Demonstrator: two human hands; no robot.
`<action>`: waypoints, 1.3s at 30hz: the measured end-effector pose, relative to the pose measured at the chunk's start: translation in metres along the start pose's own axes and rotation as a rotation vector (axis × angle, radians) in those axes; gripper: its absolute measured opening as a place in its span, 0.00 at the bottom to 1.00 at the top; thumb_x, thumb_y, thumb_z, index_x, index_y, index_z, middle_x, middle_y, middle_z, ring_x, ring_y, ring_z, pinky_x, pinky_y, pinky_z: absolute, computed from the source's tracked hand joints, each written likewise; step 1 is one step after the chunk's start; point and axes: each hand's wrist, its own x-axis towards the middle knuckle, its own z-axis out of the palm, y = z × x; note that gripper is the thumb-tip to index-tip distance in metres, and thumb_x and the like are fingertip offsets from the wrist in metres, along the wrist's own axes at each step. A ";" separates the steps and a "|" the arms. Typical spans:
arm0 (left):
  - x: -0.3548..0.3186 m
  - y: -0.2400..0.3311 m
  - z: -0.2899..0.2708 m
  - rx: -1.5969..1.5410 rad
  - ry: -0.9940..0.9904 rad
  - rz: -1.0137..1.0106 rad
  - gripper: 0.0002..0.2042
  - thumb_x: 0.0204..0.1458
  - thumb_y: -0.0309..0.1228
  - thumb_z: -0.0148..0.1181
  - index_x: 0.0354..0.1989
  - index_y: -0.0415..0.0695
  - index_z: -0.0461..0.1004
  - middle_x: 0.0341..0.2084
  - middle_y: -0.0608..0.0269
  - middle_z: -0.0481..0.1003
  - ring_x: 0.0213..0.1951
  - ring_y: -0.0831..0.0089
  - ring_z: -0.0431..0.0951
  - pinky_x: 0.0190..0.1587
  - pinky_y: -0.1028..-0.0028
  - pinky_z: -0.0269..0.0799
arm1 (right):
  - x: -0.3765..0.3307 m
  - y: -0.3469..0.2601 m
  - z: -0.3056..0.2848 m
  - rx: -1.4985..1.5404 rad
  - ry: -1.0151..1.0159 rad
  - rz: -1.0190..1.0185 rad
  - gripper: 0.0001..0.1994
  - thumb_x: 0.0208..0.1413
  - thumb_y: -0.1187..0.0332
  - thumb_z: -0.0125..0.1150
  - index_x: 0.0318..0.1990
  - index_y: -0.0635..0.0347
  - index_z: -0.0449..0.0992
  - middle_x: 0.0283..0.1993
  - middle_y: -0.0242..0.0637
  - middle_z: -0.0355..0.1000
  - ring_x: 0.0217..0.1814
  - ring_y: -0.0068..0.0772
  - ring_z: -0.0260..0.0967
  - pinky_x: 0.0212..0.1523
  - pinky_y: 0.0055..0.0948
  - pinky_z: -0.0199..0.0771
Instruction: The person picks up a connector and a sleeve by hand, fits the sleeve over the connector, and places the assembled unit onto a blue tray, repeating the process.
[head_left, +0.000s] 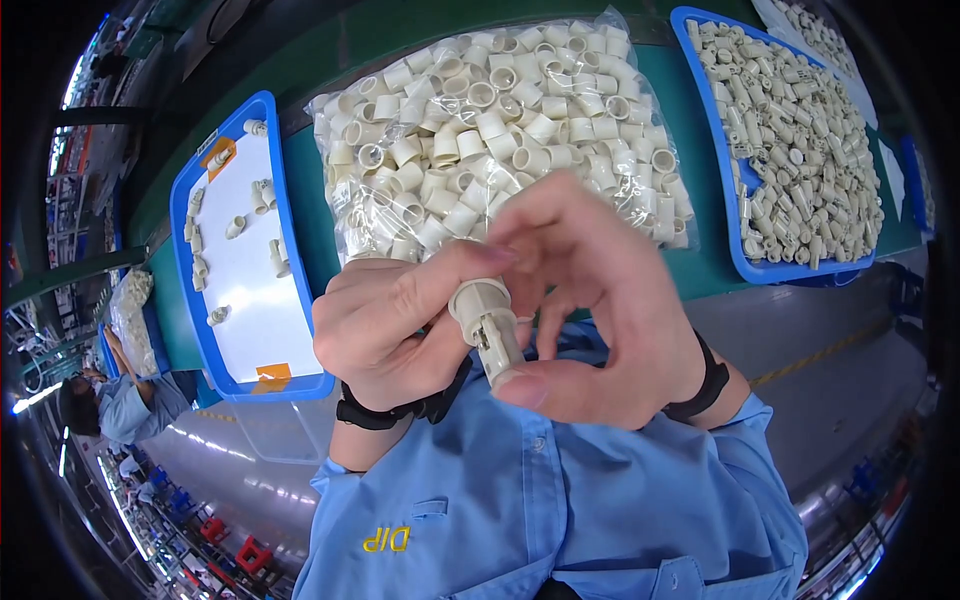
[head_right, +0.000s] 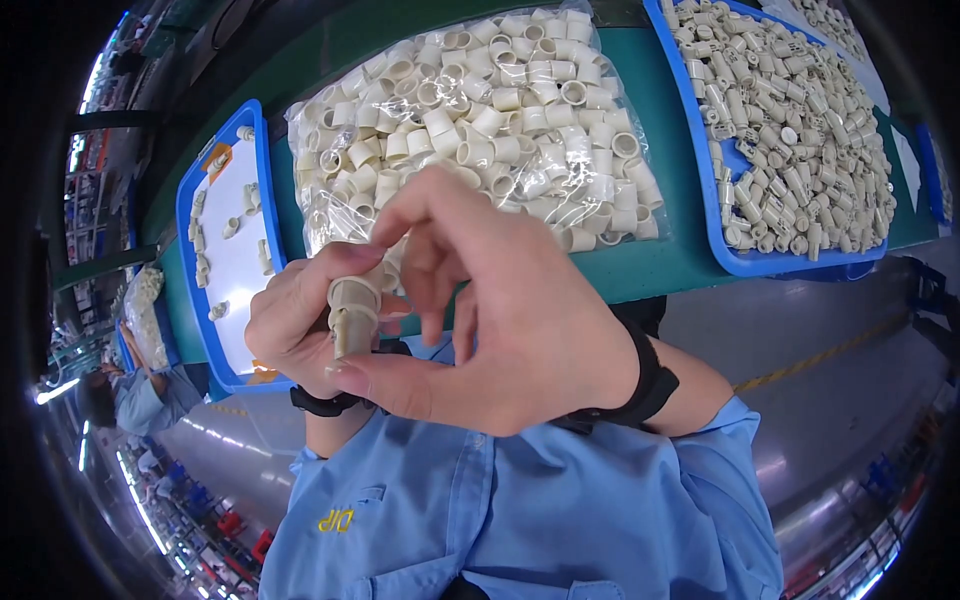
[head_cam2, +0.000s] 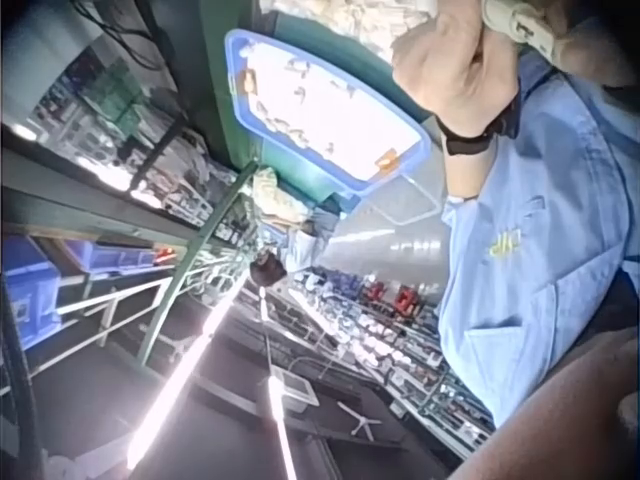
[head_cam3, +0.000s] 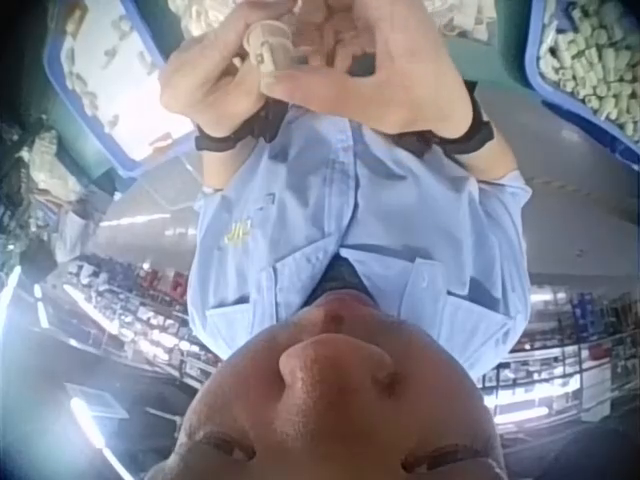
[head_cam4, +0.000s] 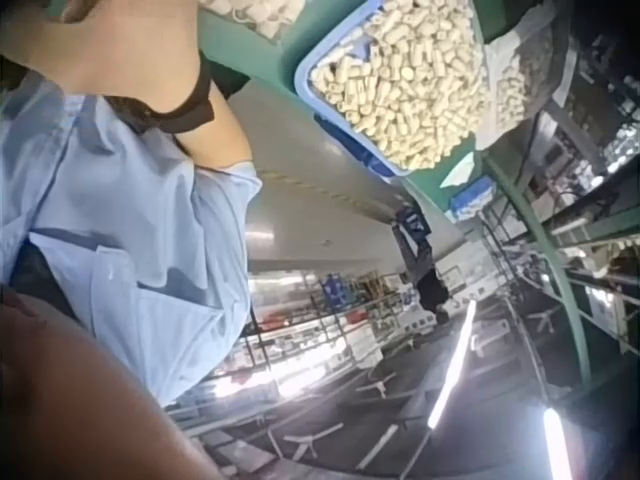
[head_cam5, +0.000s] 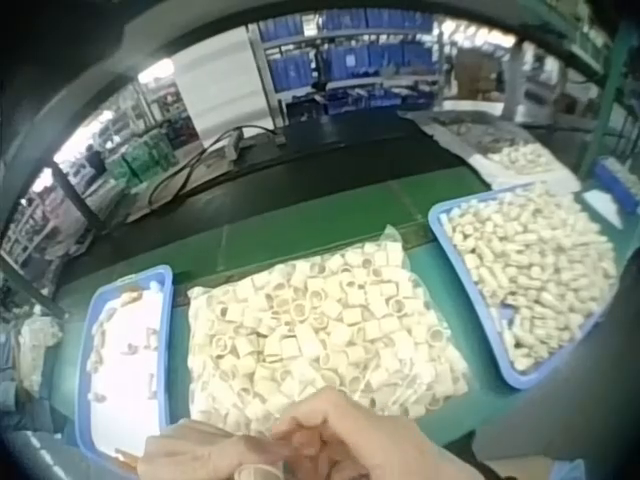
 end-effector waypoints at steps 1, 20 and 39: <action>-0.001 -0.001 0.000 -0.007 -0.008 -0.013 0.14 0.39 0.16 0.64 0.38 0.34 0.82 0.15 0.63 0.76 0.13 0.74 0.75 0.18 0.78 0.67 | 0.002 -0.001 0.000 0.040 -0.063 0.151 0.31 0.43 0.69 0.75 0.53 0.66 0.64 0.39 0.32 0.69 0.37 0.16 0.69 0.33 0.15 0.69; -0.001 -0.011 0.003 -0.026 -0.018 0.173 0.16 0.38 0.16 0.65 0.40 0.32 0.81 0.16 0.62 0.76 0.14 0.74 0.76 0.17 0.79 0.67 | 0.001 0.013 0.010 0.100 -0.042 0.025 0.22 0.48 0.67 0.68 0.48 0.68 0.68 0.37 0.30 0.66 0.34 0.16 0.62 0.34 0.17 0.64; -0.009 -0.009 -0.006 -0.097 -0.166 0.112 0.13 0.38 0.20 0.65 0.36 0.30 0.80 0.12 0.66 0.72 0.12 0.75 0.71 0.17 0.78 0.63 | -0.007 0.027 -0.006 0.142 -0.083 0.126 0.21 0.50 0.66 0.67 0.51 0.64 0.71 0.36 0.29 0.68 0.35 0.17 0.65 0.35 0.18 0.66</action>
